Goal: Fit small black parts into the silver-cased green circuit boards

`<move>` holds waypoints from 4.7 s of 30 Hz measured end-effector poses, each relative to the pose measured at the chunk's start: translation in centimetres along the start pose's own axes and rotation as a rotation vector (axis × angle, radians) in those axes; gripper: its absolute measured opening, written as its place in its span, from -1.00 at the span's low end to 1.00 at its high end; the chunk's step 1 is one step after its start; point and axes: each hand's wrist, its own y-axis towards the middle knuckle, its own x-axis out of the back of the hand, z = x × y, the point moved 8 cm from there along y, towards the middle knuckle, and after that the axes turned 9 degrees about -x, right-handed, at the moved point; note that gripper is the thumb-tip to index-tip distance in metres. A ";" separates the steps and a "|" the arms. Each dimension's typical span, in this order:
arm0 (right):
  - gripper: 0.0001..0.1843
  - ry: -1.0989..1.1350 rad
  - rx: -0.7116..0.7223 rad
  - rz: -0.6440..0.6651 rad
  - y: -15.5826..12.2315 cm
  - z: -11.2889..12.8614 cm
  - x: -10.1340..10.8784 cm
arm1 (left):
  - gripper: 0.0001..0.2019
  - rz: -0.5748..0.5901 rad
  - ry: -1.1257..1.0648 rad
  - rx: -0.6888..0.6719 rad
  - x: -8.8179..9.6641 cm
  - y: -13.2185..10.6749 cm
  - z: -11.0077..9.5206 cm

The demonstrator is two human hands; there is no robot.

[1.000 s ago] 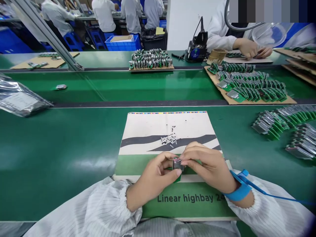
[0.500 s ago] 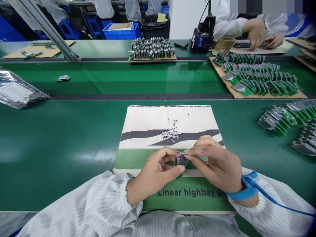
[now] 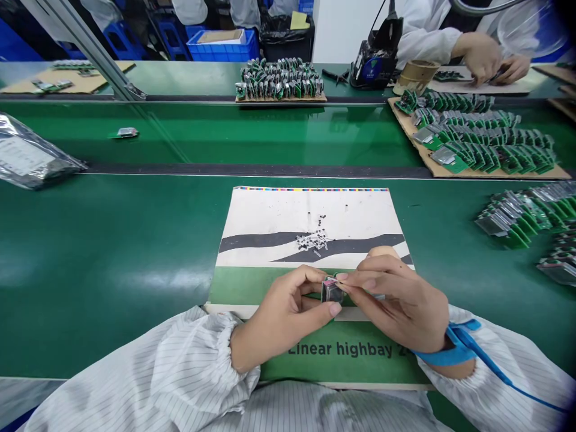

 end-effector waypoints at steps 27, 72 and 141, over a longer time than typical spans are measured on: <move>-0.59 -0.060 0.069 0.010 0.0 0.5 0.1 | -0.78 -0.005 0.043 -0.022 0.1 0.2 -0.3; -0.59 0.024 -0.014 -0.013 -0.2 -0.1 0.0 | -0.74 0.011 0.084 -0.036 -0.1 0.1 -0.5; -0.84 0.272 -0.300 0.302 -0.4 -4.0 -2.1 | -0.78 0.035 0.678 -0.567 -0.2 -0.6 -4.0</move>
